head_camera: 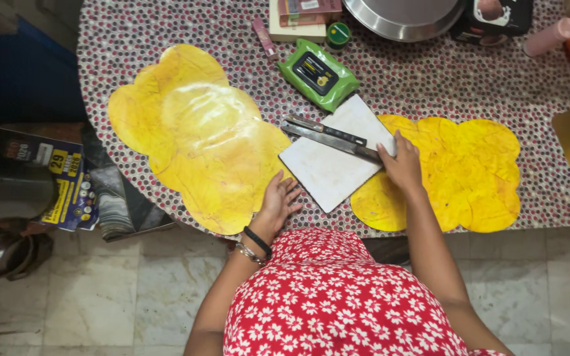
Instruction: The person rearranges items on a round table, moving a knife and a white tile, then gathers a green wipes pack, a small jar, and a pink box. They carry these items to a nearby bed and place them down, then return to the table to pick up a yellow-handled knife and place it on the tile. The person adjusts the yellow placemats on the table.
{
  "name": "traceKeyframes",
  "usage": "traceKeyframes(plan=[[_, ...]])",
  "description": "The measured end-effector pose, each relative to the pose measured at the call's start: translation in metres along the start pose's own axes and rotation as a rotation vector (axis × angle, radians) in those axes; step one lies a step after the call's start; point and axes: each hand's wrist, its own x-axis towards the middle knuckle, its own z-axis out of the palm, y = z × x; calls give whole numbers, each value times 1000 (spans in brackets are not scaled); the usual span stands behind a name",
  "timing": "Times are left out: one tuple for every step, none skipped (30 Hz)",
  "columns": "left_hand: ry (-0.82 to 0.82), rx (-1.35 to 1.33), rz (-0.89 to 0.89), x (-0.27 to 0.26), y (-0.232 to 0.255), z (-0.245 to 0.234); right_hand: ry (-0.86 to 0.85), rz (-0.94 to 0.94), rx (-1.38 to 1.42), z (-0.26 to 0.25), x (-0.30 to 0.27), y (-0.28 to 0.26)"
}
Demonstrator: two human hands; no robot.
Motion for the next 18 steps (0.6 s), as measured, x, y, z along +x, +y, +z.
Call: traceKeyframes(plan=[[19, 12, 18, 3, -3, 1, -6, 9, -6, 0, 2, -2], [34, 25, 35, 6, -7, 3, -11, 21, -13, -1, 4, -4], [50, 39, 51, 7, -9, 4, -15, 33, -21, -2, 5, -8], [55, 71, 62, 7, -10, 4, -30, 26, -37, -3, 4, -11], [61, 103, 73, 6, -10, 4, -45, 19, -54, -2, 2, -16], [66, 134, 80, 5, -12, 5, -62, 14, -72, -3, -1, -20], [81, 167, 87, 4, -12, 7, -52, 10, -87, -2, -5, -25], [95, 200, 94, 2, -13, 8, -40, 8, -103, -2, -9, -28], [108, 233, 101, 1, -13, 10, -29, 6, -119, -3, -12, -30], [108, 268, 128, 0, -12, 12, -30, 13, -99, -4, -12, -30], [107, 303, 156, -2, -10, 15, -30, 20, -79, -5, -10, -28], [107, 338, 180, -5, -10, 17, -33, 29, -60, -5, -10, -24], [106, 349, 188, -7, -10, 19, -37, 25, -56, -3, -9, -19], [105, 362, 197, -9, -9, 21, -40, 21, -51, -1, -5, -12], [104, 374, 205, -11, -8, 23, -43, 17, -47, 2, -2, -4], [128, 426, 223, -12, -8, 24, -31, 18, -13, 6, 2, 3], [152, 478, 241, -14, -8, 26, -20, 20, 21, 10, 5, 9], [177, 531, 259, -15, -8, 26, -10, 20, 56, 14, 7, 15]])
